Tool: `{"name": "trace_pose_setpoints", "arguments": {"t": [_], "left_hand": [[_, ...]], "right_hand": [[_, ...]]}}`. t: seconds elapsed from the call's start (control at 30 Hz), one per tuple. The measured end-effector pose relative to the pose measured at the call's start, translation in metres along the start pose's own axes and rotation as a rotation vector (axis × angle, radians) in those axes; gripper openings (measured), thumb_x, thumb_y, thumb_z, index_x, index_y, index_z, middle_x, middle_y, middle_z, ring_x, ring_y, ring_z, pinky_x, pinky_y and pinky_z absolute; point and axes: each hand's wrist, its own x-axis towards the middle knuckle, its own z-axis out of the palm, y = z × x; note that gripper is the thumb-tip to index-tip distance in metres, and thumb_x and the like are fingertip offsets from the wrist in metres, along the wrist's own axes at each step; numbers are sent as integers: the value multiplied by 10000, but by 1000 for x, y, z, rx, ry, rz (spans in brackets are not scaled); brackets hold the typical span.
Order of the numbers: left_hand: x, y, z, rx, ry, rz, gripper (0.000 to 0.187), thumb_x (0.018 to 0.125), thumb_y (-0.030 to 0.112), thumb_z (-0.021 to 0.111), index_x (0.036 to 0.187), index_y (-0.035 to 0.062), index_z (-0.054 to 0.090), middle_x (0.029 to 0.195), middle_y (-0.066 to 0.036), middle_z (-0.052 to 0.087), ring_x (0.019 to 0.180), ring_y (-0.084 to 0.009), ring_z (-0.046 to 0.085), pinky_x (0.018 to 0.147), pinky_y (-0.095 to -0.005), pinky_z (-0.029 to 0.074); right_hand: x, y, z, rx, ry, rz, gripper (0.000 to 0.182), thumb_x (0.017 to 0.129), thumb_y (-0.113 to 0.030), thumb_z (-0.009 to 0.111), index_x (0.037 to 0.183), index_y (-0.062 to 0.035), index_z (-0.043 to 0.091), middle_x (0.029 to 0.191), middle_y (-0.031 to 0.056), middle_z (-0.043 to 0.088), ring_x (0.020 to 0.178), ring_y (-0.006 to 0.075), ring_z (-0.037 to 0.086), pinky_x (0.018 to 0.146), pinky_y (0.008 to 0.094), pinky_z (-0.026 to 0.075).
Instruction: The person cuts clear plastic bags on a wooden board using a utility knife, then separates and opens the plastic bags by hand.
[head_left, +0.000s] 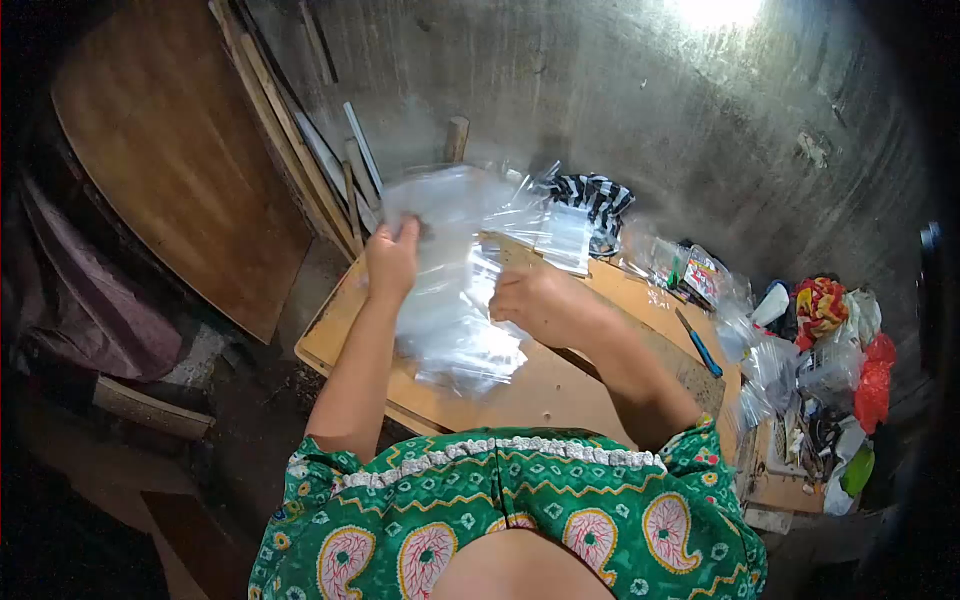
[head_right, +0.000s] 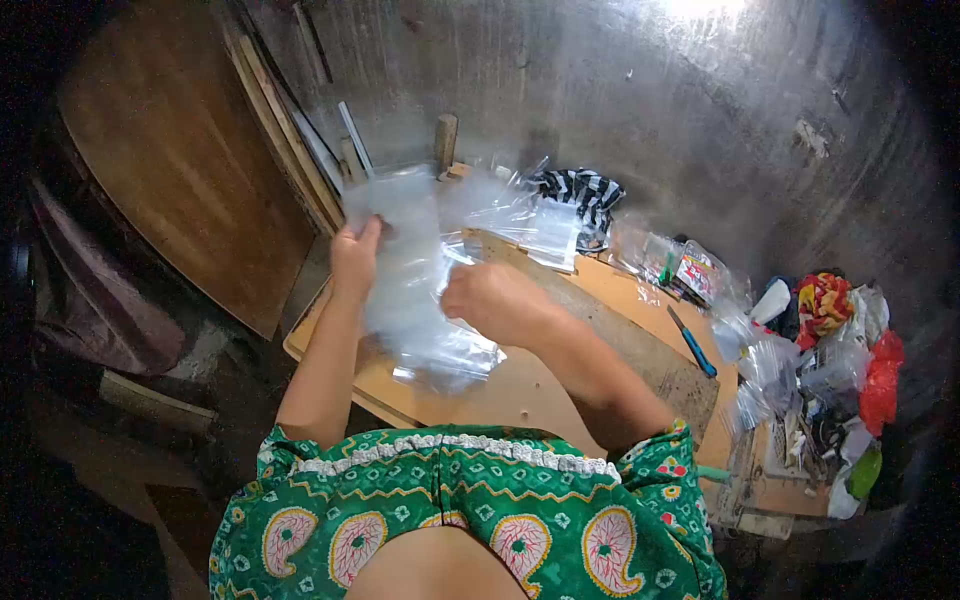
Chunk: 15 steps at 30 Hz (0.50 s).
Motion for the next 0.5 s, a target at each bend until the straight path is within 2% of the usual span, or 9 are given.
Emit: {"name": "trace_pose_setpoints", "arguments": {"t": [0.03,0.1,0.17,0.2,0.23,0.3,0.37,0.47,0.5], "left_hand": [[-2,6,3,-5,-68,-13,199,857,156,516,920,-18,591,849,-56,623,760,-119,551,708,-262,428],[1,2,5,-70,-158,31,165,861,122,502,916,-5,590,824,-38,615,727,-102,539,682,-244,424],[0,5,5,-292,-343,-52,112,844,109,529,884,23,588,794,-4,582,707,-91,521,667,-230,419],[-1,15,4,-72,-363,-109,97,830,96,538,905,42,568,773,19,556,664,-77,496,628,-220,407],[-1,19,3,-69,-359,-106,97,830,96,538,905,42,568,773,19,556,664,-77,496,628,-220,407],[-2,23,-1,-193,-379,-317,117,823,103,547,930,58,557,768,32,542,652,-67,484,610,-215,402],[-3,18,-1,-319,-362,-359,115,829,142,555,919,70,561,744,45,530,643,-61,474,607,-202,394],[-7,9,-3,-447,-397,-409,156,834,180,566,936,64,550,774,38,534,662,-71,480,615,-204,395],[-4,3,-4,-581,-362,-398,197,834,195,571,964,50,542,822,22,546,699,-81,497,639,-210,404]], "right_hand": [[9,-7,-14,16,59,-162,63,703,-104,603,753,-68,613,897,93,586,840,273,563,711,351,458],[27,-10,-37,30,194,41,62,724,-101,599,764,-76,637,1062,125,553,955,272,542,797,342,439],[49,11,-42,-50,267,-1,56,733,-103,597,756,-73,638,1120,133,526,995,277,527,828,340,427],[58,20,-45,-123,333,-45,56,743,-105,596,748,-69,639,1179,142,498,1035,283,513,859,338,415],[65,26,-49,-123,335,-50,56,743,-105,596,748,-69,639,1179,142,498,1035,283,513,859,338,415],[72,35,-56,189,7,139,68,749,-127,606,767,-70,639,1206,147,481,1099,284,479,897,331,392],[75,39,-50,153,87,39,100,743,-144,621,796,-61,636,1097,138,554,995,257,539,829,320,420],[81,28,-42,352,128,258,143,757,-138,614,838,-21,608,767,107,619,693,188,559,659,304,441],[82,28,-39,358,121,266,143,757,-138,614,838,-21,608,767,107,619,693,188,559,659,304,441]]}}
